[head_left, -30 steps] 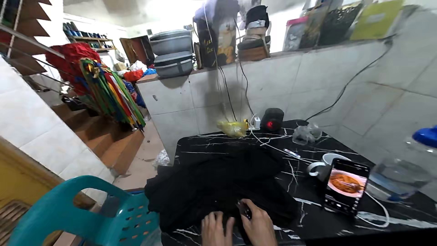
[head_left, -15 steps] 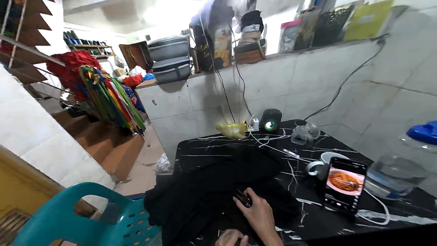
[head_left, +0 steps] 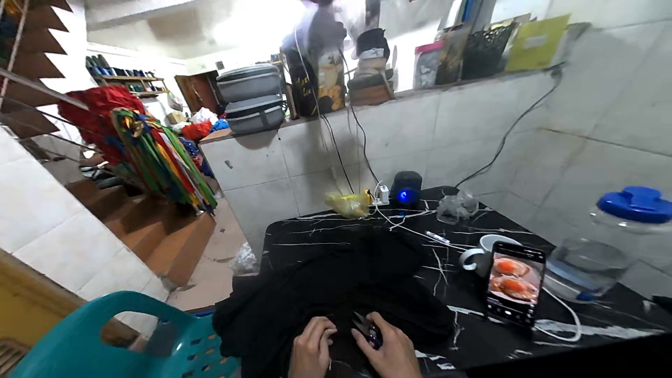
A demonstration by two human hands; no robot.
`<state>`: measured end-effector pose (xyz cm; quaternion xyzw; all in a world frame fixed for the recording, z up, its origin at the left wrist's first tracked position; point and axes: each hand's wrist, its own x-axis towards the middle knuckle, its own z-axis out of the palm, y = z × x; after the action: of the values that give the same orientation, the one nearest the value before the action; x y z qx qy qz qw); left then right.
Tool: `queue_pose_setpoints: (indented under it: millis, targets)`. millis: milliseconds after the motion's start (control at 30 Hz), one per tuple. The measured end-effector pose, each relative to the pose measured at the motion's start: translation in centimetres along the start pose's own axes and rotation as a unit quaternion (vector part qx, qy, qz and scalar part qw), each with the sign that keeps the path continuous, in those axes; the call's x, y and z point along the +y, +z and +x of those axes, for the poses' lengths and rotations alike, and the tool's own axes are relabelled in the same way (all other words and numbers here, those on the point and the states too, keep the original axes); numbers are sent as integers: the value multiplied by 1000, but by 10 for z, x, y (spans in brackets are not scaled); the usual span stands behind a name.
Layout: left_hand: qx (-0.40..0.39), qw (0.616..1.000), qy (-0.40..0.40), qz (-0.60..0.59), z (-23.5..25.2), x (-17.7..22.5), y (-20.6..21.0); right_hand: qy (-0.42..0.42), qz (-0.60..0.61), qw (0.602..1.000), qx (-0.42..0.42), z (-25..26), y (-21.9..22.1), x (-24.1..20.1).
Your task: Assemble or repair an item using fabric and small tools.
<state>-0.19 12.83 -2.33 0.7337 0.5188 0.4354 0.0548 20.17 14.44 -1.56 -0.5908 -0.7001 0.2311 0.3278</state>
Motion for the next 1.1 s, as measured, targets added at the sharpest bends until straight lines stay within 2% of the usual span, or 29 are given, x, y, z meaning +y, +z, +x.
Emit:
queue_pose_setpoints:
  millis: [167,300,367,467,567,633,733,833,900,967,1033,1100]
  targets:
    - [-29,999,-6,-42,-4,-5,-6,-49,-34,993,-105,-3,-12,-11]
    - [-28,999,-5,-46,-4,-4,-7,-58,-31,983,-170,-6,-4,-29]
    - [-32,998,-12,-43,-4,-2,-9,-56,-49,985,-154,-7,5,-31]
    - [-59,995,-14,-73,-5,0,-19,-39,-81,994,-65,-6,13,-29]
    - [-219,971,-25,-91,-8,-1,-35,-32,-73,997,-10,-4,14,-22]
    - [-267,961,-30,-61,-8,-3,-36,-14,-87,994,-60,-5,10,-25]
    - [-221,975,-10,-14,-7,-9,-26,52,-148,972,-173,-8,-2,-43]
    - [-188,981,-19,30,-5,-9,-18,119,-200,944,-236,-7,-25,-55]
    - [-184,980,-43,59,-2,-5,-12,129,-197,939,-252,-5,-37,-55]
    - [-185,977,-67,79,2,-2,-6,101,-113,968,-202,-4,-37,-40]
    - [-173,977,-78,97,5,-1,0,35,44,996,-67,-4,-22,-13]
    - [-156,980,-77,99,8,-2,3,14,227,973,31,-2,-1,8]
